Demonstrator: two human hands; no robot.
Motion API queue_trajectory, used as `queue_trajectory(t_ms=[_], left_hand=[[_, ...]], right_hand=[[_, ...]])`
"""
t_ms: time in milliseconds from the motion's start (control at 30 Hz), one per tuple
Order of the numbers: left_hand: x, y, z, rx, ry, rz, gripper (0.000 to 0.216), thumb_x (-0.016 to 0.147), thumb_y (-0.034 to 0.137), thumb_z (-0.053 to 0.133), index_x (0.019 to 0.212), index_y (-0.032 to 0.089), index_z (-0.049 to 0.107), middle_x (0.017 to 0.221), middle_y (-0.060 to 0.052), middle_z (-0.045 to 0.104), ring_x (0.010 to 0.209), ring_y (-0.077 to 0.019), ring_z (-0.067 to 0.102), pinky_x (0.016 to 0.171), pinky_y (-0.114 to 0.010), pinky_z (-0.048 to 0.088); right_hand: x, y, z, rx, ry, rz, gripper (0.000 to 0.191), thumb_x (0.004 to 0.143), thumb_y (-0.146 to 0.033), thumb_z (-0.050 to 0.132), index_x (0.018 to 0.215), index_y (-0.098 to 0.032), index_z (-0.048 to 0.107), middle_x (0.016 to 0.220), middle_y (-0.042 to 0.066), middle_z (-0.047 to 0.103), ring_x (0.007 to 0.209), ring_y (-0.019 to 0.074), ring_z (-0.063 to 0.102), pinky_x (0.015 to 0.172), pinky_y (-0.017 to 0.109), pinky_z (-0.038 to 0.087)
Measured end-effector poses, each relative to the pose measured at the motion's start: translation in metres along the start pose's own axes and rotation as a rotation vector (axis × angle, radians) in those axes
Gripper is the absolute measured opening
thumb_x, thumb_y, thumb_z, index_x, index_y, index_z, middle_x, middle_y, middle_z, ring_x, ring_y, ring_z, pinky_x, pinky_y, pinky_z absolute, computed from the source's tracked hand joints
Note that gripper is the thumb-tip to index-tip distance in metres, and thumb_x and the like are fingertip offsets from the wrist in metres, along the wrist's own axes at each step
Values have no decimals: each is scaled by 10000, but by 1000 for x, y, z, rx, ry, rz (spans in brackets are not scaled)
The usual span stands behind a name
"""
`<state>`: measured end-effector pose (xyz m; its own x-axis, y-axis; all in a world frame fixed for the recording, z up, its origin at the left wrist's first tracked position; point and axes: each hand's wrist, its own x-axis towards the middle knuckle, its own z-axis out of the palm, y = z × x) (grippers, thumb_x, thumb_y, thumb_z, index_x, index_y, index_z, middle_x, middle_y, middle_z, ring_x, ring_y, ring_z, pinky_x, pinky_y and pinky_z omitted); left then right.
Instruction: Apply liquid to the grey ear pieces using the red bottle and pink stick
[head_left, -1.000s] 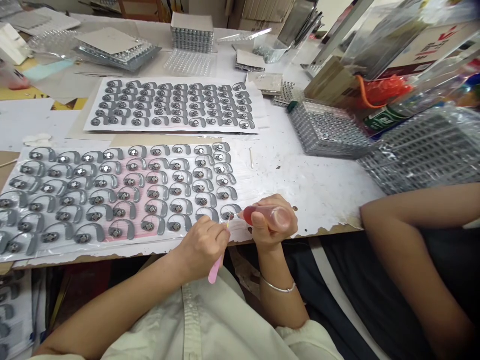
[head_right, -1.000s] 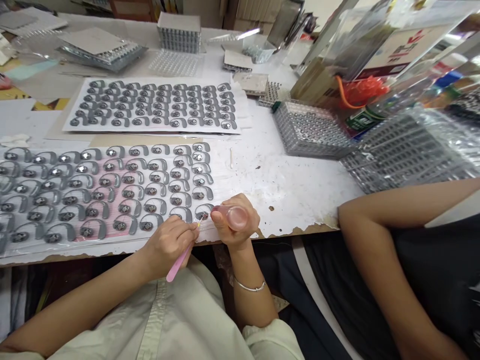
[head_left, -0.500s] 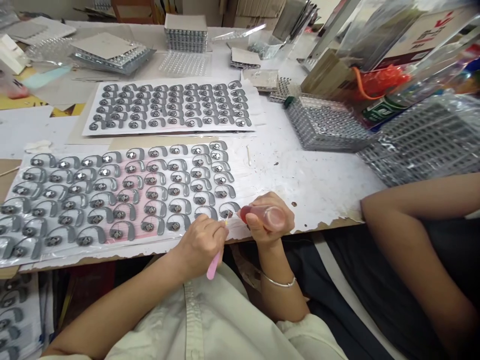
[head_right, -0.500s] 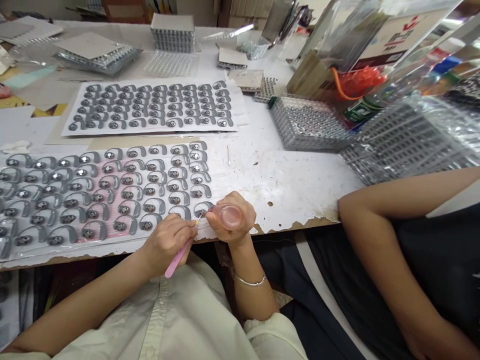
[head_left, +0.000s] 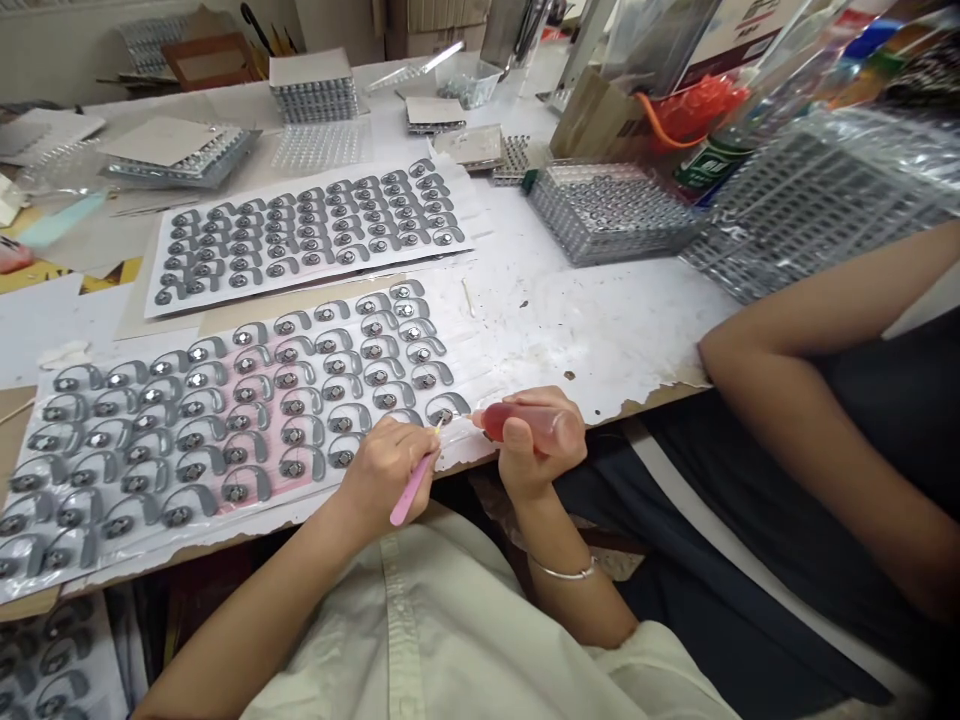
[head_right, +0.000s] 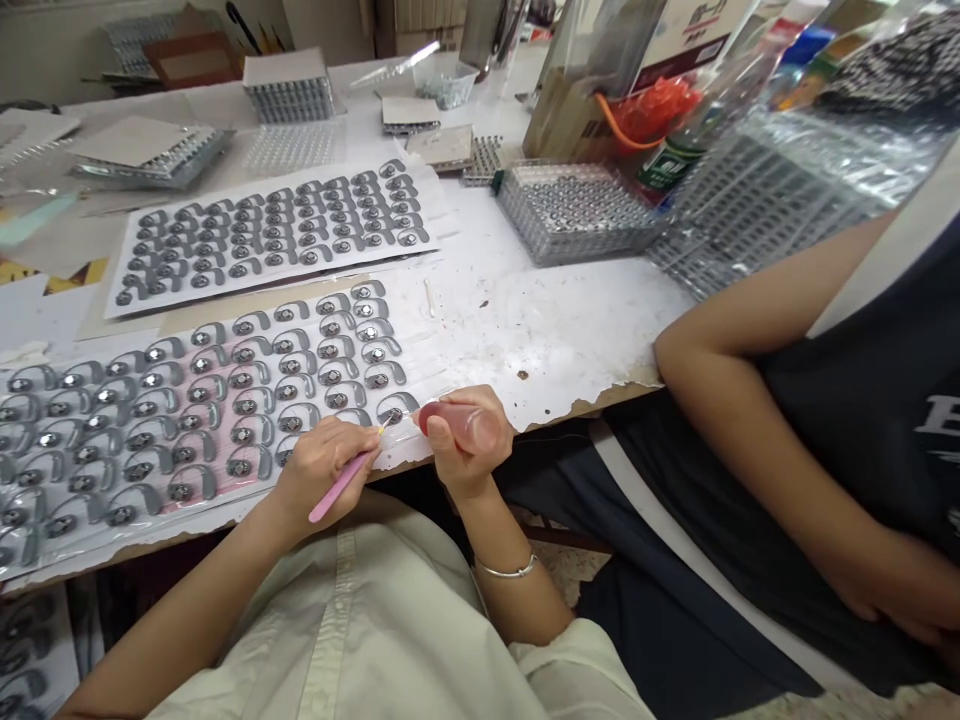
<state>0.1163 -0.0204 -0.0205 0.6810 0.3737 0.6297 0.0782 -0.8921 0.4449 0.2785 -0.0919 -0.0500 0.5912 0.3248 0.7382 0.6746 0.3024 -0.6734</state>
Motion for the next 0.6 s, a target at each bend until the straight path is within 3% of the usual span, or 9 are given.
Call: queue_trajectory(t_ms=[600], left_hand=[[-4,-3,3,-24,7,-19,121,815,50,532,851,166,534,802,-67,719,718,-171,691,655,-298,495]], right_hand=[[5,-1,2,-97,-89,-79,189,831,-346,649,850,-164,598,744,19,609,661,147,592,587,289,486]])
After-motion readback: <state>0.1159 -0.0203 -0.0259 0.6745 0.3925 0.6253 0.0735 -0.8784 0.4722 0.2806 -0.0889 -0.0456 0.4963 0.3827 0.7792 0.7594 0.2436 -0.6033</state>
